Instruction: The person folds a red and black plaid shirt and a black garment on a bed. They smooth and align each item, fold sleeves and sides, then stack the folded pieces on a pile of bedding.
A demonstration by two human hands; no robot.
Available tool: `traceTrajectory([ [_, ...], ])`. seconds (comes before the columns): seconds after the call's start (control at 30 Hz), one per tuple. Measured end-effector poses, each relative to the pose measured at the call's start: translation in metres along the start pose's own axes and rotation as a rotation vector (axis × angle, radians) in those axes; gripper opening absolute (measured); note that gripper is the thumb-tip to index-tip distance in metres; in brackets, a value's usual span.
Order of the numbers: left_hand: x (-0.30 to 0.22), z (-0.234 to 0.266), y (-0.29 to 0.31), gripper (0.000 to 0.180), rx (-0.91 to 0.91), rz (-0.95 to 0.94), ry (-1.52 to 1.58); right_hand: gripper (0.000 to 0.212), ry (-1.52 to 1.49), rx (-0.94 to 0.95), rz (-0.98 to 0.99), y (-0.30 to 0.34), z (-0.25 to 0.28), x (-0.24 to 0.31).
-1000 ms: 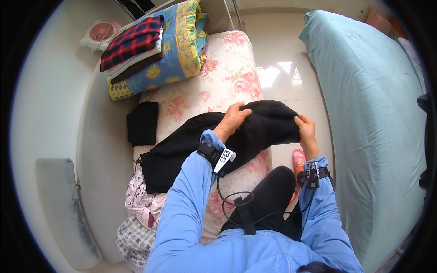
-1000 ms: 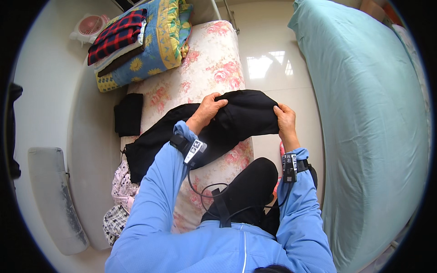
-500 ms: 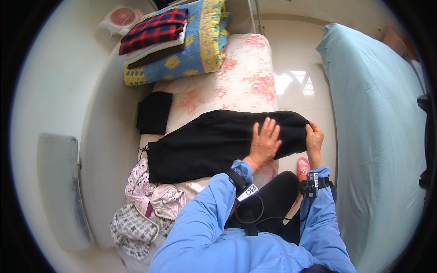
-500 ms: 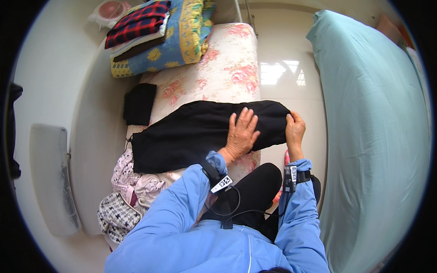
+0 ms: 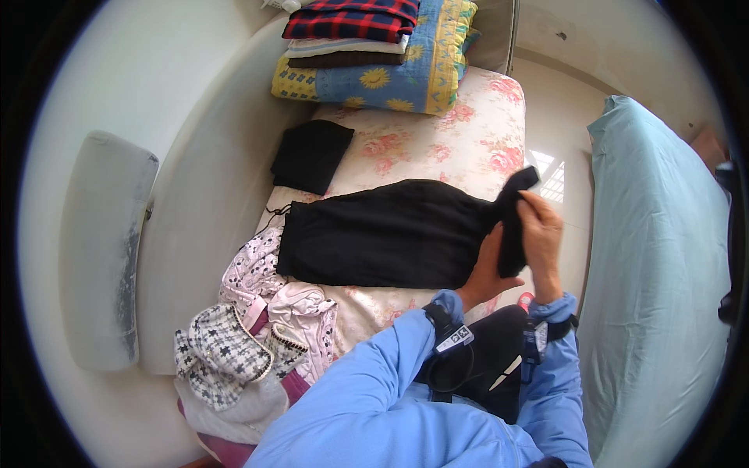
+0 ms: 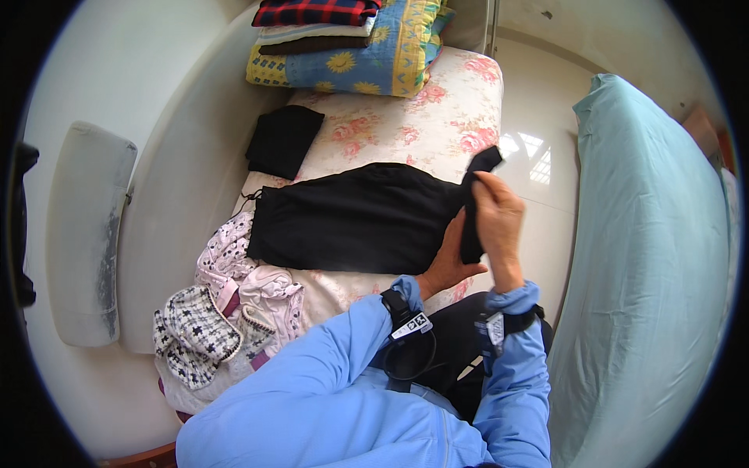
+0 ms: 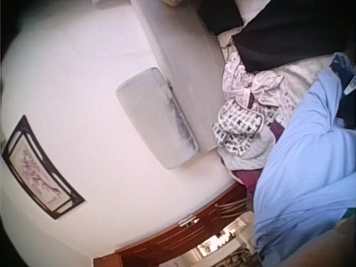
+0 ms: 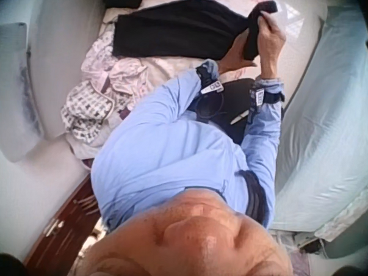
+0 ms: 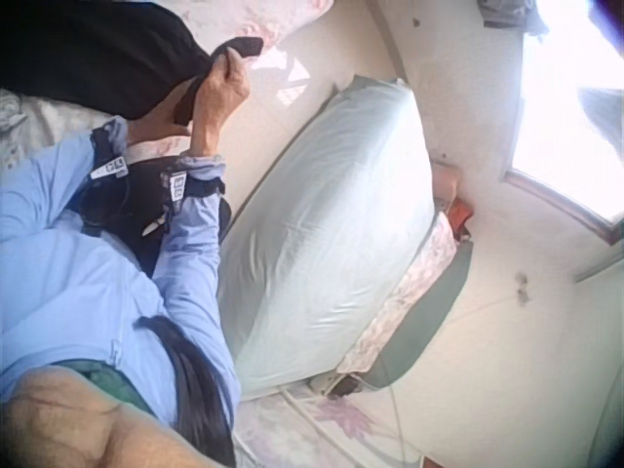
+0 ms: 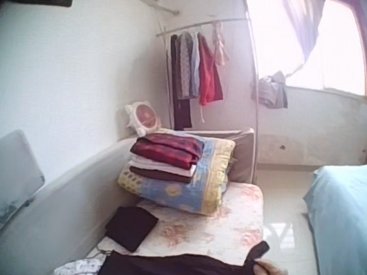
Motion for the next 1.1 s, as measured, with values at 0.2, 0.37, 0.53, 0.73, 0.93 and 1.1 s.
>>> traceTrajectory([
  [0.2, 0.036, 0.011, 0.062, 0.088, 0.105, 0.593, 0.695, 0.015, 0.254, 0.425, 0.115, 0.033, -0.135, -0.002],
  [0.37, 0.046, 0.027, 0.102, 0.074, 0.031, 0.382, 0.649, 0.025, 0.115, 0.806, -0.183, 0.092, -0.152, -0.029],
  [0.53, 0.04, 0.058, 0.087, 0.051, 0.203, 0.421, 0.265, 0.016, 0.103, 0.739, -0.276, 0.086, -0.1, -0.048],
  [0.73, 0.043, 0.064, 0.09, 0.049, 0.16, 1.178, 1.272, 0.05, 0.493, 0.877, 0.226, 0.066, -0.056, -0.056],
  [0.93, 0.036, 0.088, 0.099, 0.051, 0.576, 1.215, 0.949, 0.073, 0.603, 0.742, 0.24, 0.11, -0.028, -0.067],
  [1.1, 0.025, 0.134, 0.014, 0.046, 0.709, 0.667, 0.212, 0.067, 0.756, 0.687, 0.16, 0.125, -0.012, -0.076],
])
Point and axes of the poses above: each hand's wrist, its own y-axis away from the middle knuckle, its own z-axis out of the back of the hand, x = y × z, the point moved 3 cm from there along -y, towards the middle knuckle, and after that the axes turned 13 degrees about -y, right-handed, at the moved point
